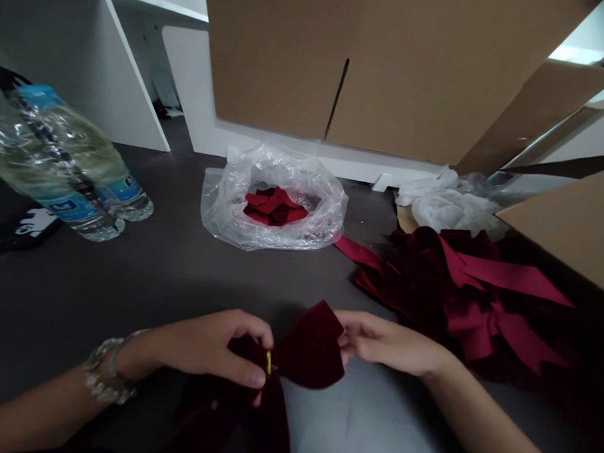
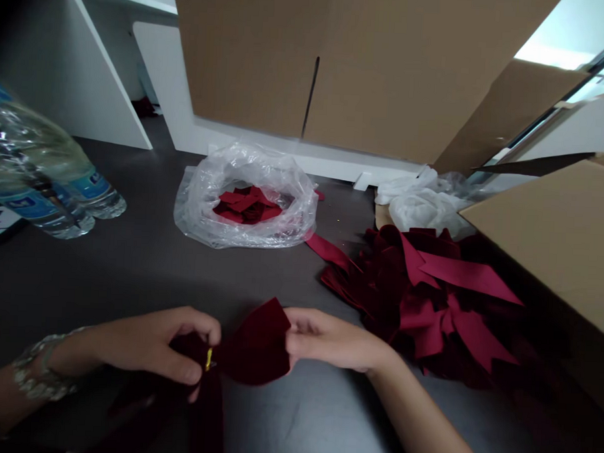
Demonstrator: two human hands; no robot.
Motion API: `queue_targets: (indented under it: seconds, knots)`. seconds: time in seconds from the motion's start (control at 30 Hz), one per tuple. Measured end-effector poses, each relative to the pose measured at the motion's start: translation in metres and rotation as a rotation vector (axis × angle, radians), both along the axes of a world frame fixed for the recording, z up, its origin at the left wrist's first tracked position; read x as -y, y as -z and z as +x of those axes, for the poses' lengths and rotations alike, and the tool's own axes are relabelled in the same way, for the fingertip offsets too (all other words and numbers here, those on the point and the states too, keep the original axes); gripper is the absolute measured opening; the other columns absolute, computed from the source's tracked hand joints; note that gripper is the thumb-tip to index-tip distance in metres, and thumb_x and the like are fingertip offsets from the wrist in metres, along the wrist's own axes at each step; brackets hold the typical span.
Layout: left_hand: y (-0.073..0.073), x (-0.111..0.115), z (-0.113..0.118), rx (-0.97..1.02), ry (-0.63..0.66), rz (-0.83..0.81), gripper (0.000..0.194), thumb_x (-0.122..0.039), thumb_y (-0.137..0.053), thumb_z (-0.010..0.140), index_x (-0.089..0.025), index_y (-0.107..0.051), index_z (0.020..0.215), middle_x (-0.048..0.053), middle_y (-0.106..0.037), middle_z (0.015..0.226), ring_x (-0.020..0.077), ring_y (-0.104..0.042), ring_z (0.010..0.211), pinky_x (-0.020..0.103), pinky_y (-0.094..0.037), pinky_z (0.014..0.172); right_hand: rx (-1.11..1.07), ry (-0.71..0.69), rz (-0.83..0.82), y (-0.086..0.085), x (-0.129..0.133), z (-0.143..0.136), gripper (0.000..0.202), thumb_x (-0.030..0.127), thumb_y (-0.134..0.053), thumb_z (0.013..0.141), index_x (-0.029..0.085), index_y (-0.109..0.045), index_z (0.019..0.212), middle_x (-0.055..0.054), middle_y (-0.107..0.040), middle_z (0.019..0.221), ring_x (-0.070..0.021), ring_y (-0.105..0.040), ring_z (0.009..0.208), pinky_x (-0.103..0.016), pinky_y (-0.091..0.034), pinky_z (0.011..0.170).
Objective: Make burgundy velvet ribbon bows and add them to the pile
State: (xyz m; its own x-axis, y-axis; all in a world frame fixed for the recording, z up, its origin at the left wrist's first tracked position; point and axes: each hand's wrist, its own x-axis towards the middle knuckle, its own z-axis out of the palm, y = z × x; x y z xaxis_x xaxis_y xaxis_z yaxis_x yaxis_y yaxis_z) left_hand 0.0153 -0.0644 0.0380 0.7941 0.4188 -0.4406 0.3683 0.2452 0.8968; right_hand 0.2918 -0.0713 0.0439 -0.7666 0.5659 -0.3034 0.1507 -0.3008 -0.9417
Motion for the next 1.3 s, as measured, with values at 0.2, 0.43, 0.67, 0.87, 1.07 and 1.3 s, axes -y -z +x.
queue_targets:
  seconds: [0.2,0.43,0.67,0.87,1.07,1.3]
  knots:
    - [0.003,-0.004,0.004,-0.134,-0.085,0.562,0.024,-0.038,-0.066,0.078,-0.022,-0.069,0.095,0.0,-0.071,0.088,0.018,-0.064,0.08,0.025,-0.044,0.073,0.232,0.432,0.44,0.024,0.0,-0.02,0.029,0.046,-0.055,0.087,0.018,-0.06,0.087,0.0,-0.059,0.079,-0.0128,-0.054,0.07,-0.023,-0.045,0.062]
    - [-0.001,-0.03,-0.011,-0.107,-0.459,0.339,0.029,-0.043,-0.07,0.072,-0.017,-0.064,0.082,0.002,-0.068,0.077,0.0188,-0.063,0.071,0.025,-0.044,0.059,0.267,0.754,0.481,0.023,-0.015,-0.005,0.029,0.049,-0.056,0.085,0.02,-0.058,0.088,-0.003,-0.062,0.085,-0.0173,-0.059,0.077,-0.028,-0.051,0.067]
    - [0.008,-0.02,0.017,0.211,-0.912,-0.033,0.028,-0.048,-0.056,0.084,-0.02,-0.056,0.088,0.001,-0.065,0.085,0.0157,-0.062,0.076,0.027,-0.05,0.069,0.187,0.761,0.229,0.026,-0.011,-0.018,0.031,0.054,-0.053,0.084,0.023,-0.052,0.089,0.002,-0.054,0.064,-0.0132,-0.052,0.044,-0.024,-0.04,0.033]
    - [0.017,-0.012,0.032,0.178,-1.205,0.213,0.03,-0.05,-0.055,0.084,-0.02,-0.052,0.079,-0.004,-0.053,0.066,0.012,-0.052,0.057,0.022,-0.043,0.052,0.233,0.978,0.478,0.032,-0.014,-0.031,0.04,0.056,-0.054,0.082,0.02,-0.047,0.065,0.002,-0.05,0.063,-0.0135,-0.047,0.059,-0.025,-0.04,0.054]
    - [0.017,-0.018,0.03,0.272,-1.313,0.335,0.025,-0.041,-0.054,0.085,-0.02,-0.05,0.073,-0.006,-0.048,0.064,0.0109,-0.048,0.058,0.021,-0.041,0.055,0.001,1.06,0.25,0.04,-0.02,-0.042,0.034,0.052,-0.058,0.08,0.021,-0.047,0.069,0.002,-0.051,0.062,-0.0141,-0.048,0.058,-0.026,-0.042,0.057]
    - [0.022,-0.028,0.017,0.079,-1.171,0.441,0.024,-0.038,-0.051,0.082,-0.02,-0.047,0.066,-0.005,-0.047,0.06,0.0123,-0.045,0.053,0.023,-0.037,0.052,0.449,0.944,0.667,0.042,-0.03,-0.022,0.04,0.052,-0.045,0.087,0.021,-0.044,0.062,0.001,-0.048,0.059,-0.015,-0.047,0.058,-0.026,-0.036,0.056]
